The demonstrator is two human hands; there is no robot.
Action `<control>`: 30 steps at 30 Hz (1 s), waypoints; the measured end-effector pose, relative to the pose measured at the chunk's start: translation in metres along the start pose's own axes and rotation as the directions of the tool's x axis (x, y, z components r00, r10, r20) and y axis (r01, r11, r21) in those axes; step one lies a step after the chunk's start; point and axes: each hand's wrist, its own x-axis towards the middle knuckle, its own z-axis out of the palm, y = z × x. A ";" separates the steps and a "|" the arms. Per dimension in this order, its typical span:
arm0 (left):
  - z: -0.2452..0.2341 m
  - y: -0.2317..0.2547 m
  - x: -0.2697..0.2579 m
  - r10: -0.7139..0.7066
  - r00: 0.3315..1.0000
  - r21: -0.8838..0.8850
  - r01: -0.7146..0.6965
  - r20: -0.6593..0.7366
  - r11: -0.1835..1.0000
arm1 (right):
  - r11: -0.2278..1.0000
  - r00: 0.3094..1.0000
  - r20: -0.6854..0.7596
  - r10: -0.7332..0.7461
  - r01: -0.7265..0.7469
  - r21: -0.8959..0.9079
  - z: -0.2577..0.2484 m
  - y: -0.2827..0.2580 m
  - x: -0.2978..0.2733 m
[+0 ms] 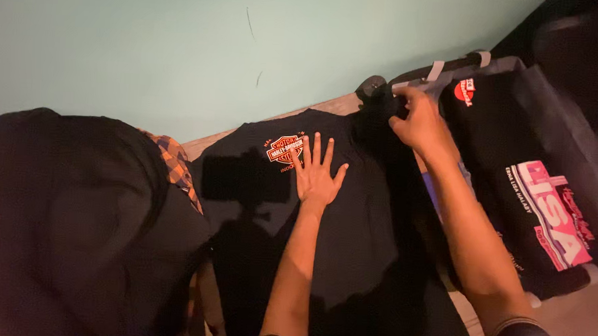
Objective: The person spreads a black t-shirt on a wooden surface, folds the sleeves and sides inward, folds the bottom up, and places the folded shirt into a suitcase.
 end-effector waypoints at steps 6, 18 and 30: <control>-0.002 0.001 0.001 0.004 1.000 0.006 -0.005 0.021 1.000 | 0.978 0.980 0.006 -0.201 0.201 -0.055 0.033 0.024 0.004; -0.001 0.000 0.000 0.019 1.000 0.013 -0.019 -0.017 1.000 | 0.857 0.842 -0.174 -0.510 0.515 -0.016 0.063 -0.025 -0.053; -0.036 0.004 -0.004 -0.021 0.982 0.052 0.012 0.189 0.999 | 0.898 0.894 -0.085 -0.440 0.436 -0.057 0.108 0.030 -0.100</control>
